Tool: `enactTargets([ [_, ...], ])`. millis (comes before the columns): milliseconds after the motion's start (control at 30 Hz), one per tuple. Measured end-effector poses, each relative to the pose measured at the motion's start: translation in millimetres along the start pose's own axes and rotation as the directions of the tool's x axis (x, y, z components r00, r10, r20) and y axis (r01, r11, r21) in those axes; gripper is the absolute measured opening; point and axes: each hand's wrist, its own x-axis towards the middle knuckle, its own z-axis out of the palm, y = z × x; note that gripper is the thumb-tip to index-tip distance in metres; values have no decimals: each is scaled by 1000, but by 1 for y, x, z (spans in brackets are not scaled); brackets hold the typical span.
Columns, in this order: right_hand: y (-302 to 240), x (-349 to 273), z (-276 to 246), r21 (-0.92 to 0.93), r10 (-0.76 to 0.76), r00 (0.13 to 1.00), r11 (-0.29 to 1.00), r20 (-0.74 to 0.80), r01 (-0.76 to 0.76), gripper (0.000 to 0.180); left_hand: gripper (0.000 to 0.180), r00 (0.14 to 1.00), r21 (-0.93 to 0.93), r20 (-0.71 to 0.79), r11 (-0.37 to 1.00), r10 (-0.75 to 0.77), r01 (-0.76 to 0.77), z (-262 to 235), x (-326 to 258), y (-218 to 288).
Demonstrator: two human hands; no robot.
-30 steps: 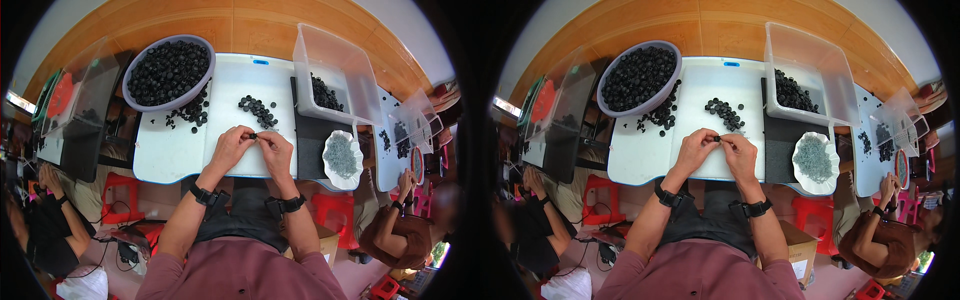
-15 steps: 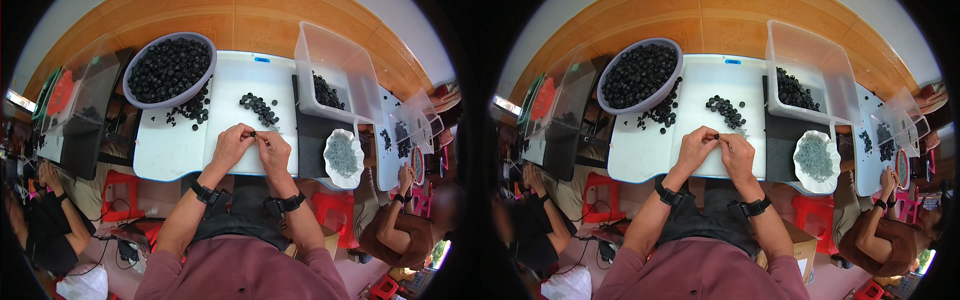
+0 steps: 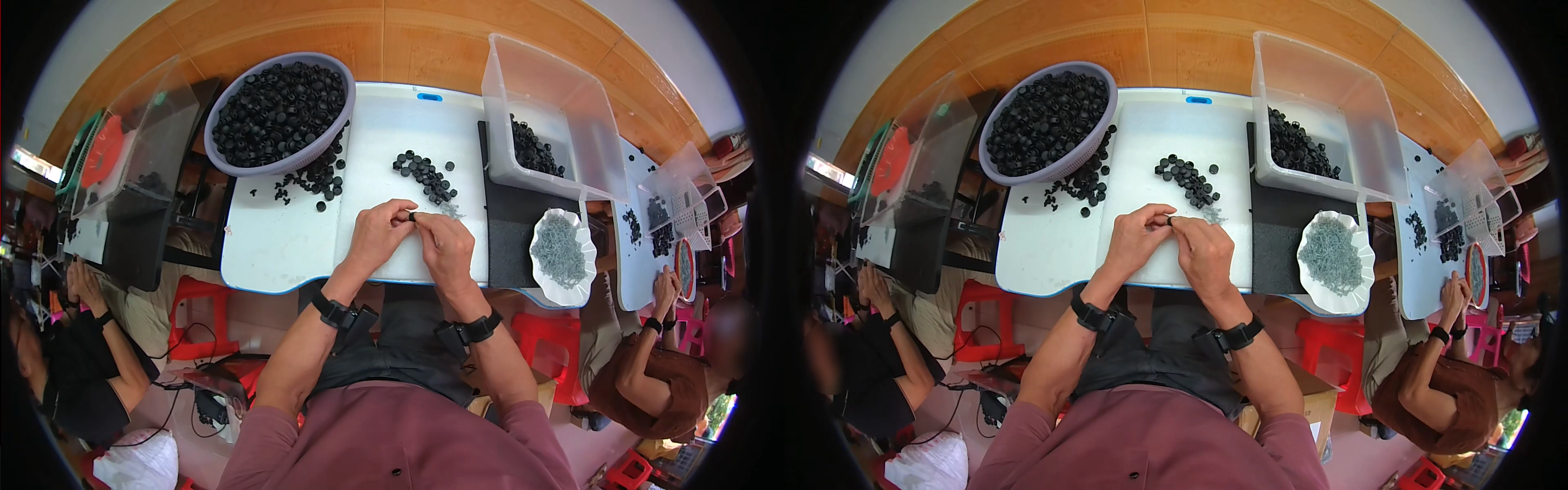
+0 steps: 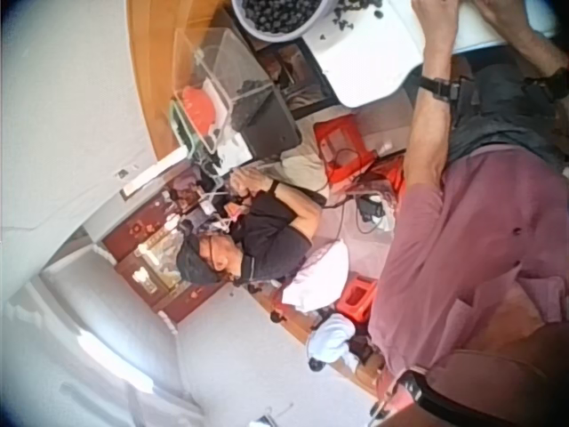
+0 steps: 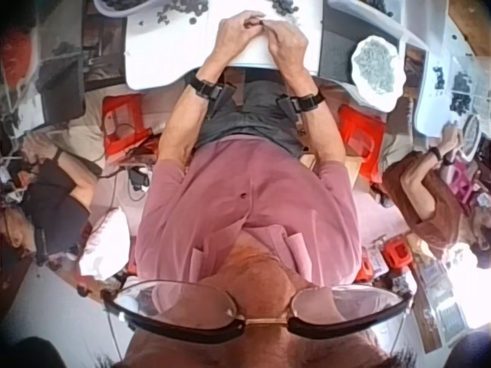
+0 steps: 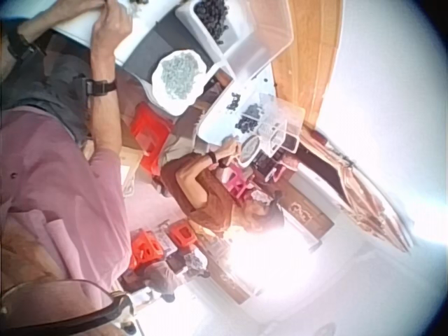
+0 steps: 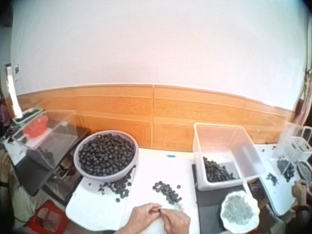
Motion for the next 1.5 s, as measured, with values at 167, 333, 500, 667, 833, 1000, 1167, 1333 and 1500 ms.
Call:
enactTargets([
  [167,0,1,0,-87,-98,995,991,15,99,20,32,996,-84,76,995,-46,53,-10,3,-1],
  [333,-1,-2,2,-131,-114,993,985,22,116,27,30,989,-274,106,953,-102,128,-11,4,-5],
  [500,-1,-4,1,-94,-103,995,990,15,104,28,29,983,-376,130,911,-128,168,-11,4,-5],
  [667,7,-5,0,328,503,861,802,78,-499,14,29,978,-265,144,947,-149,183,-10,3,2],
  [833,4,-3,0,260,474,877,840,77,-477,12,28,982,-197,142,969,-123,150,-10,1,1],
  [1000,6,-3,-2,252,489,864,827,117,-502,11,27,989,-158,131,983,-72,92,-7,0,1],
  [1167,8,-3,-2,283,520,838,789,164,-545,12,27,988,-171,134,981,-73,96,-7,-1,-1],
  [1333,10,-2,-1,253,532,831,791,163,-556,11,27,988,-145,140,985,-71,91,-7,2,1],
  [1500,5,4,4,183,470,871,853,141,-490,10,26,973,-268,206,950,-104,159,-18,4,-2],
])
